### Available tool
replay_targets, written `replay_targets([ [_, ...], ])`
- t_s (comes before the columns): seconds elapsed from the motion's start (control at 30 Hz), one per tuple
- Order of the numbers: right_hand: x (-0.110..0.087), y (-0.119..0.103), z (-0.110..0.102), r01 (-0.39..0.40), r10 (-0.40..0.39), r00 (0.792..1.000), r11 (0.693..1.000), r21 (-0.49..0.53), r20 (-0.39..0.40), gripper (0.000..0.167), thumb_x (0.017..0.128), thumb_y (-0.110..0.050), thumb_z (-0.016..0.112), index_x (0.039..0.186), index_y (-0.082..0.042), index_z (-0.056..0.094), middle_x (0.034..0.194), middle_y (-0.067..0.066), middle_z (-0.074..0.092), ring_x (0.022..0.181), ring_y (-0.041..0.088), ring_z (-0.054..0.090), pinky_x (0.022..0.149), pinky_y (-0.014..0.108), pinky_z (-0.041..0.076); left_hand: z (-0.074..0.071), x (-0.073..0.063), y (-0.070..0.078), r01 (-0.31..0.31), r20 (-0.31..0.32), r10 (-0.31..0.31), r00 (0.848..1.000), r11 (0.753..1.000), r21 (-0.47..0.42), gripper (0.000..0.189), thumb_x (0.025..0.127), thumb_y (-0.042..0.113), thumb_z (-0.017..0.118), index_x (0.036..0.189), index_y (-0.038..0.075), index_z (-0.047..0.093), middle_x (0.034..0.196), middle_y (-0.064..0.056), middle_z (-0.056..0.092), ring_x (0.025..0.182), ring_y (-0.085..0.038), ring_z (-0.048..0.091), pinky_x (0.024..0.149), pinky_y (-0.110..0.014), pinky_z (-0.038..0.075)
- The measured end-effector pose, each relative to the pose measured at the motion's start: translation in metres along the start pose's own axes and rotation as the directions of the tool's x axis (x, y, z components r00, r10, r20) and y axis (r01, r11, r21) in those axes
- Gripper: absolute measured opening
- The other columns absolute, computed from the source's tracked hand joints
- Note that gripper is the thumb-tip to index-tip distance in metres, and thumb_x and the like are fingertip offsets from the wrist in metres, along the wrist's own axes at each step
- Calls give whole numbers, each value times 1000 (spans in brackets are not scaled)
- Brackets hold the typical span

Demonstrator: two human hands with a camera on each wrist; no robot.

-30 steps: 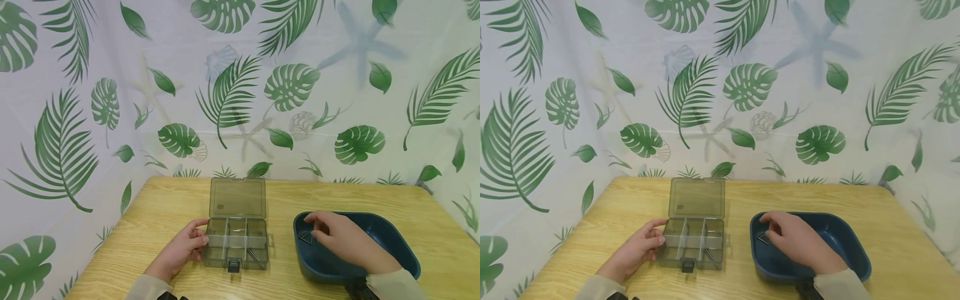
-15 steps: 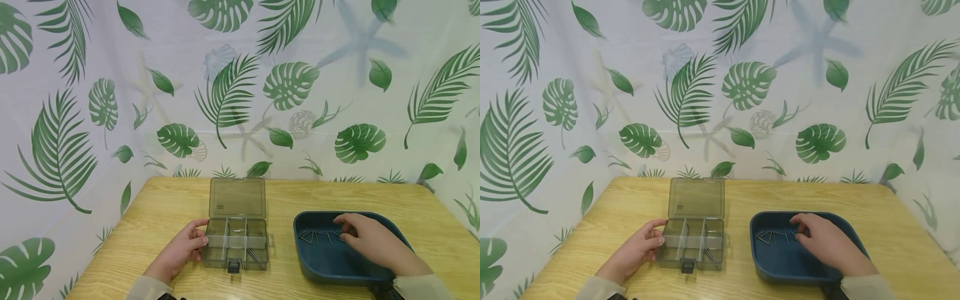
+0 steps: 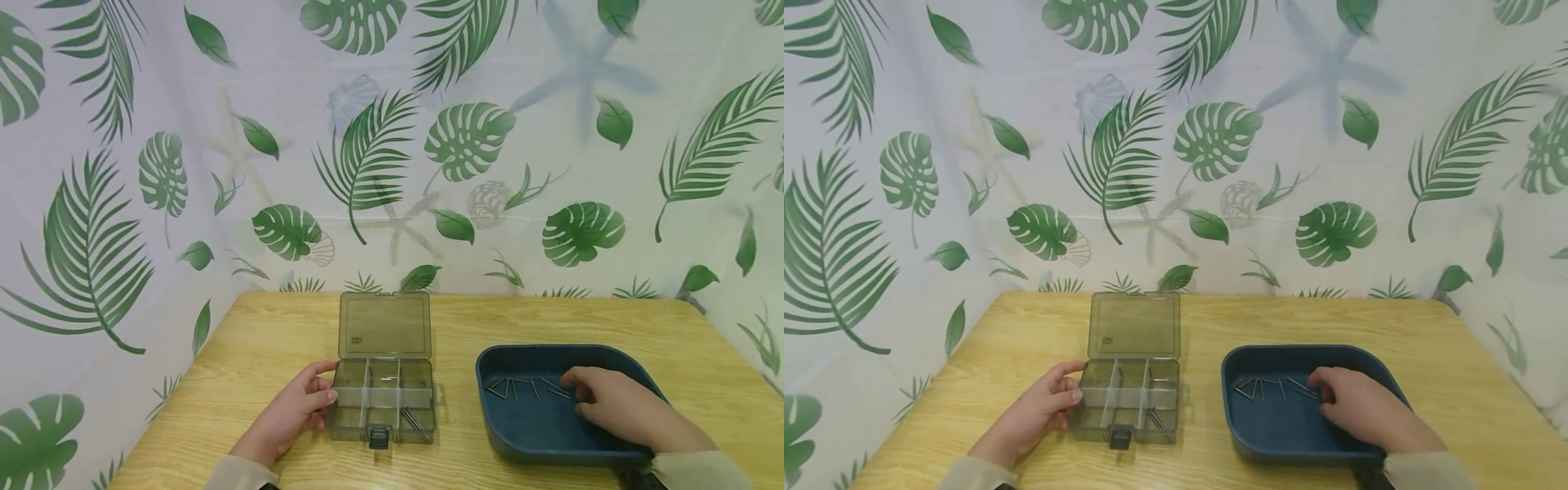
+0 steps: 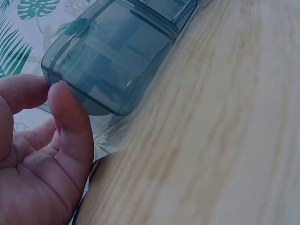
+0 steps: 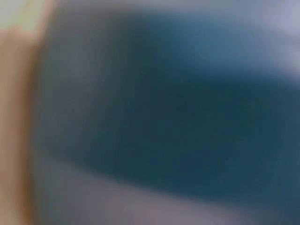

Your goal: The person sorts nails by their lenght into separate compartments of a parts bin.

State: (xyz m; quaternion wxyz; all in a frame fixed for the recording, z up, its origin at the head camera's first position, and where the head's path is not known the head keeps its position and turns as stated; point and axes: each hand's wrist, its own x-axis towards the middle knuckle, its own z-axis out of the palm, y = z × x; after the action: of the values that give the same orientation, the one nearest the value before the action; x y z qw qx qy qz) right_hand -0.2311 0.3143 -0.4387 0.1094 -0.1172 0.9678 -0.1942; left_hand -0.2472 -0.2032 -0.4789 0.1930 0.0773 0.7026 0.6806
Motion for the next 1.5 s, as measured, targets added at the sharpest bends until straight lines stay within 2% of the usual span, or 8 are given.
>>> replay_targets([
  [0.13, 3, 1, 4, 6, -6, 1000, 1000, 0, 30, 22, 89, -6, 73, 109, -14, 69, 89, -3, 59, 80, 16, 53, 70, 40, 48, 0, 0, 0, 5, 0, -5, 1000, 1000, -3, 64, 100, 15, 64, 155, 8, 32, 100, -7, 49, 74, -16, 46, 59, -28, 49],
  [0.33, 4, 1, 7, -7, 7, 1000, 1000, 9, 24, 19, 88, -4, 73, 102, -15, 65, 83, -1, 55, 74, 18, 50, 67, 39, 45, 1, 2, 3, -9, -2, 9, 1000, 1000, 0, 63, 100, 15, 64, 154, 8, 33, 99, -7, 49, 73, -16, 45, 59, -29, 48],
  [0.63, 1, -2, 10, 3, -3, 1000, 1000, -14, 5, 21, 87, 4, 60, 90, -15, 53, 75, 0, 50, 66, 18, 46, 61, 35, 39, 0, 1, 1, -3, -7, 3, 1000, 1000, 6, 63, 100, 15, 64, 155, 9, 33, 100, -7, 49, 74, -17, 46, 59, -30, 48],
  [0.9, 2, -8, 10, 13, -11, 999, 998, -55, 30, 19, 90, 2, 60, 88, -16, 57, 75, -2, 52, 67, 17, 47, 62, 35, 41, -3, -2, 1, -1, -16, 1, 1000, 1000, 12, 63, 100, 15, 65, 154, 9, 33, 101, -7, 48, 75, -17, 45, 60, -29, 48],
  [1.17, 1, -7, 13, 28, -27, 999, 999, -27, 44, 19, 89, 2, 60, 89, -17, 57, 74, -3, 52, 65, 15, 47, 60, 32, 40, -1, -5, -5, 10, -19, -10, 1000, 1000, 7, 63, 100, 13, 63, 155, 8, 31, 98, -7, 48, 75, -17, 45, 59, -30, 48],
  [1.33, 1, -6, 12, 27, -26, 999, 1000, -14, 31, 20, 87, 3, 60, 93, -16, 58, 75, -3, 52, 65, 15, 47, 61, 33, 40, 0, -1, -3, -3, -1, 3, 1000, 1000, 8, 64, 101, 15, 63, 155, 9, 31, 99, -7, 48, 74, -17, 45, 59, -30, 48],
  [1.5, -2, -4, 9, 81, -81, 997, 997, -14, -10, 22, 84, 2, 61, 91, -19, 58, 74, -5, 50, 65, 11, 44, 61, 32, 38, 1, 1, 0, -2, -3, 2, 1000, 1000, 18, 63, 101, 15, 63, 155, 9, 32, 99, -7, 48, 74, -18, 45, 59, -30, 48],
])
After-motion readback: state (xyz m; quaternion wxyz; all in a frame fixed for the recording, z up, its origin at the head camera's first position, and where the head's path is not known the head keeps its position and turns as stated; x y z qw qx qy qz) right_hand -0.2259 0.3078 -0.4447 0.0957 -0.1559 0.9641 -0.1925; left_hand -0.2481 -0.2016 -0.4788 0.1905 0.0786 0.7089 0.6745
